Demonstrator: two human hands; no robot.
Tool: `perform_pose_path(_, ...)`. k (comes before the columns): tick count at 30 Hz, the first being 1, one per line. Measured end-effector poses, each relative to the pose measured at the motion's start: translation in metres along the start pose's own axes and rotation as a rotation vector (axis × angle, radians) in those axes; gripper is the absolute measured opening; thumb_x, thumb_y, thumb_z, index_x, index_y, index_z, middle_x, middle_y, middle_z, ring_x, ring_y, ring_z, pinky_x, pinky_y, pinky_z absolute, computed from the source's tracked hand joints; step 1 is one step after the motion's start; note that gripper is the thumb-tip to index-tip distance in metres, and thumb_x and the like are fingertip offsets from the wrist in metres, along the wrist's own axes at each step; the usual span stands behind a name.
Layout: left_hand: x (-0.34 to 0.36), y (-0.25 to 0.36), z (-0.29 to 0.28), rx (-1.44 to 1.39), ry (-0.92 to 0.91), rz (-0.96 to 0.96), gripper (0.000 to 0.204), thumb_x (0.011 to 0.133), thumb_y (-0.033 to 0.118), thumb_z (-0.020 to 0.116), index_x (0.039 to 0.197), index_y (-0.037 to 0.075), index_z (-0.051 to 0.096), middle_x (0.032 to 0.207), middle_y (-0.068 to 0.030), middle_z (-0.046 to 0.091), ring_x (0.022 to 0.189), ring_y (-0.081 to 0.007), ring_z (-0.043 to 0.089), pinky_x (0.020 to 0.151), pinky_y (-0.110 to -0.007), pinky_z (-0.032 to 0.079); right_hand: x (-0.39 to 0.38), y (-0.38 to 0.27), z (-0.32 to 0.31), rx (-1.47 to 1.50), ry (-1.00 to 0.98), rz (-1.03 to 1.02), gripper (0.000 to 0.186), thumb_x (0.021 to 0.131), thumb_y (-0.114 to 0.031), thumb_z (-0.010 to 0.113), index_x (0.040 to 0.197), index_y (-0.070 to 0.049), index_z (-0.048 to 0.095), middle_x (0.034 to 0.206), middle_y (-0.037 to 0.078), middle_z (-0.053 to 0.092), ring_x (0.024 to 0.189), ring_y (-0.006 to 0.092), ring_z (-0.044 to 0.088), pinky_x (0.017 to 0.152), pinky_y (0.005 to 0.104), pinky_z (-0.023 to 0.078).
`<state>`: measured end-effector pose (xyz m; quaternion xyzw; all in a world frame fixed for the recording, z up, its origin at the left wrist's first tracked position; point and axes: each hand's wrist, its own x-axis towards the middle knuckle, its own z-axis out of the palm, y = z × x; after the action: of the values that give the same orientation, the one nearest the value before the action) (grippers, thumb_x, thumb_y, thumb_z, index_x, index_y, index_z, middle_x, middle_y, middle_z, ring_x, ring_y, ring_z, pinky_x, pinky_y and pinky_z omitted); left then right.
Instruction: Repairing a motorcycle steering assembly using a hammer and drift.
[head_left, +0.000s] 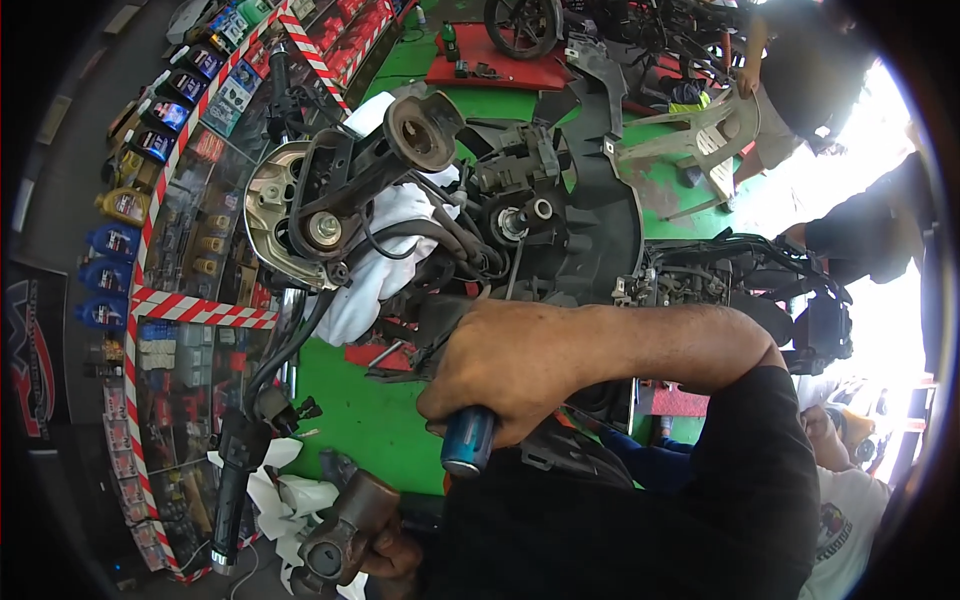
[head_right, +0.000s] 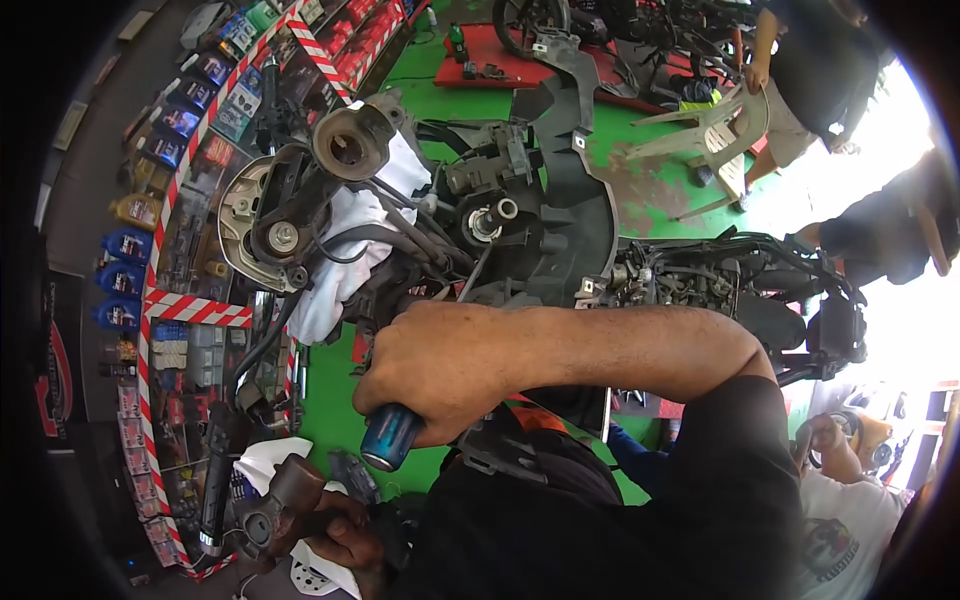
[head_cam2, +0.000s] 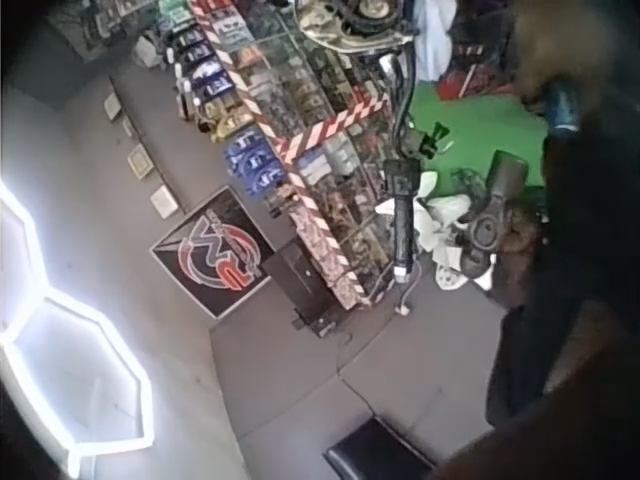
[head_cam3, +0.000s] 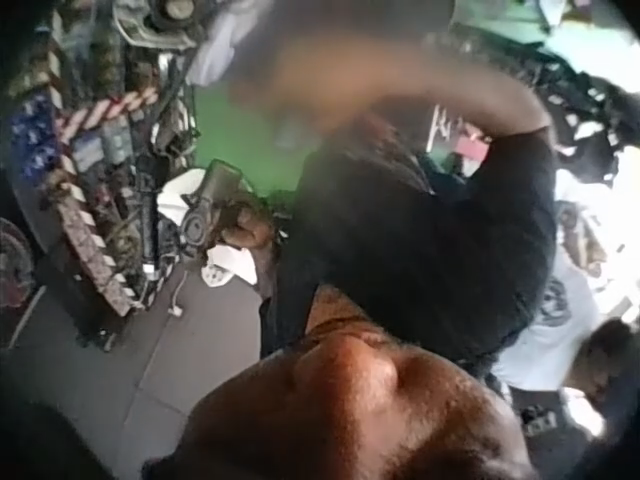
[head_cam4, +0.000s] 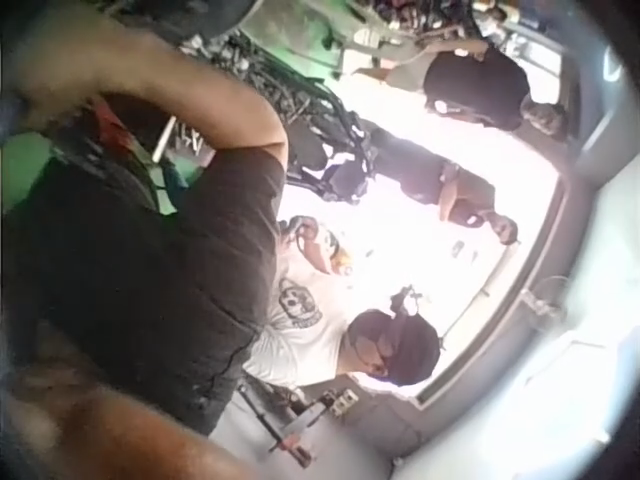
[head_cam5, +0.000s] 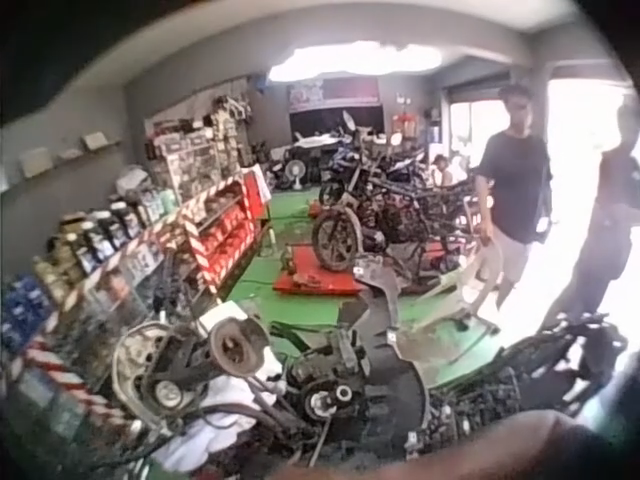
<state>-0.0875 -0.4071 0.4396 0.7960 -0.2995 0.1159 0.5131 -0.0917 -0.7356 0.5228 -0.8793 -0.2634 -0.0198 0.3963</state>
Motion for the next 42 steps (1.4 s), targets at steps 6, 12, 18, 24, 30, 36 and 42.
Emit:
perform_pose_path(6, -0.01, 0.007, 0.0, 0.08, 0.011, 0.009, 0.052, 0.105, 0.043, 0.044, 0.073, 0.002, 0.046, 0.059, -0.0057, 0.048, 0.053, -0.0166, 0.046, 0.051, -0.029, 0.034, -0.003, 0.001, -0.006, -0.007, -0.095, -0.048, 0.021, 0.075, -0.025, 0.075, 0.081, -0.008, 0.065, 0.063, 0.01, 0.064, 0.064, 0.0336, 0.069, 0.057, 0.0471, 0.051)
perform_pose_path(12, -0.02, 0.005, -0.002, 0.047, -0.044, -0.037, 0.054, 0.104, 0.041, 0.045, 0.065, 0.003, 0.048, 0.062, -0.0057, 0.049, 0.058, -0.0205, 0.049, 0.056, -0.032, 0.037, -0.003, 0.002, -0.008, -0.025, -0.127, -0.079, 0.023, 0.075, -0.025, 0.077, 0.081, -0.008, 0.064, 0.062, 0.009, 0.064, 0.064, 0.0327, 0.068, 0.056, 0.0465, 0.051)
perform_pose_path(18, -0.027, 0.001, -0.003, 0.133, -0.025, -0.03, 0.053, 0.104, 0.042, 0.045, 0.067, 0.004, 0.051, 0.062, -0.0059, 0.05, 0.059, -0.0218, 0.05, 0.055, -0.032, 0.038, -0.001, 0.005, -0.008, 0.004, -0.156, -0.059, 0.02, 0.074, -0.025, 0.074, 0.081, -0.007, 0.069, 0.064, 0.012, 0.065, 0.066, 0.0347, 0.069, 0.06, 0.0475, 0.053)
perform_pose_path(24, -0.026, 0.006, 0.0, 0.098, 0.014, -0.076, 0.056, 0.104, 0.045, 0.044, 0.069, 0.003, 0.053, 0.064, -0.0061, 0.052, 0.058, -0.0197, 0.051, 0.054, -0.031, 0.036, -0.002, 0.006, -0.012, 0.069, -0.15, -0.02, 0.019, 0.074, -0.025, 0.072, 0.079, -0.006, 0.07, 0.064, 0.013, 0.065, 0.066, 0.0351, 0.069, 0.061, 0.0477, 0.053)
perform_pose_path(30, -0.028, 0.0, 0.0, 0.02, -0.021, -0.075, 0.054, 0.104, 0.044, 0.047, 0.071, 0.002, 0.053, 0.064, -0.0068, 0.055, 0.059, -0.0198, 0.052, 0.053, -0.032, 0.037, -0.001, 0.009, -0.011, 0.025, -0.162, -0.082, 0.023, 0.073, -0.026, 0.076, 0.082, -0.008, 0.065, 0.064, 0.009, 0.065, 0.066, 0.0331, 0.069, 0.057, 0.047, 0.051)
perform_pose_path(36, -0.04, -0.015, 0.001, 0.096, 0.09, 0.022, 0.046, 0.104, 0.038, 0.051, 0.075, 0.002, 0.05, 0.067, -0.0087, 0.056, 0.06, -0.0219, 0.054, 0.054, -0.033, 0.04, -0.002, 0.01, -0.011, 0.018, -0.175, -0.075, 0.023, 0.073, -0.026, 0.076, 0.081, -0.008, 0.065, 0.064, 0.009, 0.065, 0.065, 0.0332, 0.069, 0.057, 0.047, 0.051)
perform_pose_path(42, -0.039, -0.009, 0.003, 0.071, 0.005, 0.002, 0.041, 0.103, 0.041, 0.053, 0.09, 0.002, 0.054, 0.075, -0.0129, 0.058, 0.067, -0.0233, 0.056, 0.059, -0.036, 0.045, 0.0, 0.008, -0.014, 0.026, -0.213, -0.053, 0.022, 0.072, -0.025, 0.076, 0.079, -0.008, 0.064, 0.063, 0.009, 0.064, 0.065, 0.0333, 0.069, 0.057, 0.0471, 0.051)
